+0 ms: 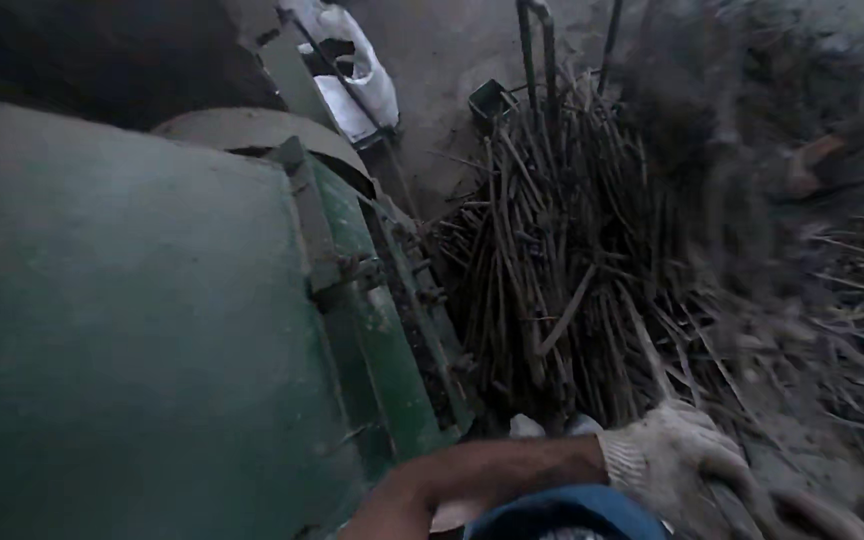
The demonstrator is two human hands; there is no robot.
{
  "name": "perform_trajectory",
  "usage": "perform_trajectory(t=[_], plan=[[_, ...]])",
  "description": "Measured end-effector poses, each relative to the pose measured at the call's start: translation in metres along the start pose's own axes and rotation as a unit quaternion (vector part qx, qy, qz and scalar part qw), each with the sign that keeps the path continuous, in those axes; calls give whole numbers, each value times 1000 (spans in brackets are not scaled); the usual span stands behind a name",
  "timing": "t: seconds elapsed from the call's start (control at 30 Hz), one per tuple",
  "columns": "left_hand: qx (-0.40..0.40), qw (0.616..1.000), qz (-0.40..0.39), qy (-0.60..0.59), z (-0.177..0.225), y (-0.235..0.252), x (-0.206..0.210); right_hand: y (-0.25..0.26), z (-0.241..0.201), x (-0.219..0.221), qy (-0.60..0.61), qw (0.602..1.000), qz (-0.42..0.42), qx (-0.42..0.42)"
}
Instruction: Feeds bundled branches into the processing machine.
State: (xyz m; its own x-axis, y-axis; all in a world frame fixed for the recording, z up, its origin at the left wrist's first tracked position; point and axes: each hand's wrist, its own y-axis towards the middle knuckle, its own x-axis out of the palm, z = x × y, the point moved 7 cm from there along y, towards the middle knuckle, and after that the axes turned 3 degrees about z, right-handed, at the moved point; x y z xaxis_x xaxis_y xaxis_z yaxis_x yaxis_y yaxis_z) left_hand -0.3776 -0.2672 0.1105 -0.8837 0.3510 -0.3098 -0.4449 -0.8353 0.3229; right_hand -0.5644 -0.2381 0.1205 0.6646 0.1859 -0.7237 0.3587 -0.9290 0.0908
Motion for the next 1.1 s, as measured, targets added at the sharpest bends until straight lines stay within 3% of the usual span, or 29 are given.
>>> perform_trajectory(t=[0.13, 0.23, 0.33, 0.43, 0.57, 0.7, 0.77, 0.83, 0.9, 1.0, 1.1], plan=[[-43, 996, 42, -58, 16, -9, -9, 20, -11, 5, 110, 993, 36, 29], [-68, 991, 101, -56, 27, -8, -27, 34, -26, 13, 102, 994, 3, 43], [-54, 992, 107, -37, 37, -6, -39, 44, -40, 22, 72, 994, -30, 80], [17, 992, 118, -50, 58, -10, -46, 60, -53, 27, 49, 997, -62, -12], [68, 981, 165, -74, 87, -10, -60, 85, -89, 18, 118, 975, -98, -163], [6, 981, 110, -162, 108, 1, -89, 117, -110, 9, 239, 964, -103, -53], [-8, 981, 100, -165, 115, 5, -110, 133, -136, 6, 266, 960, -41, -79], [23, 973, 162, -166, 124, 10, -140, 147, -155, 3, 209, 964, 74, -147], [78, 944, 235, -219, 129, 24, -171, 158, -163, 4, 131, 967, 137, -168], [144, 888, 318, -298, 148, 44, -218, 175, -167, 15, 12, 978, 135, -158], [137, 850, 370, -350, 159, 47, -248, 183, -164, 13, -46, 985, 116, -121]])
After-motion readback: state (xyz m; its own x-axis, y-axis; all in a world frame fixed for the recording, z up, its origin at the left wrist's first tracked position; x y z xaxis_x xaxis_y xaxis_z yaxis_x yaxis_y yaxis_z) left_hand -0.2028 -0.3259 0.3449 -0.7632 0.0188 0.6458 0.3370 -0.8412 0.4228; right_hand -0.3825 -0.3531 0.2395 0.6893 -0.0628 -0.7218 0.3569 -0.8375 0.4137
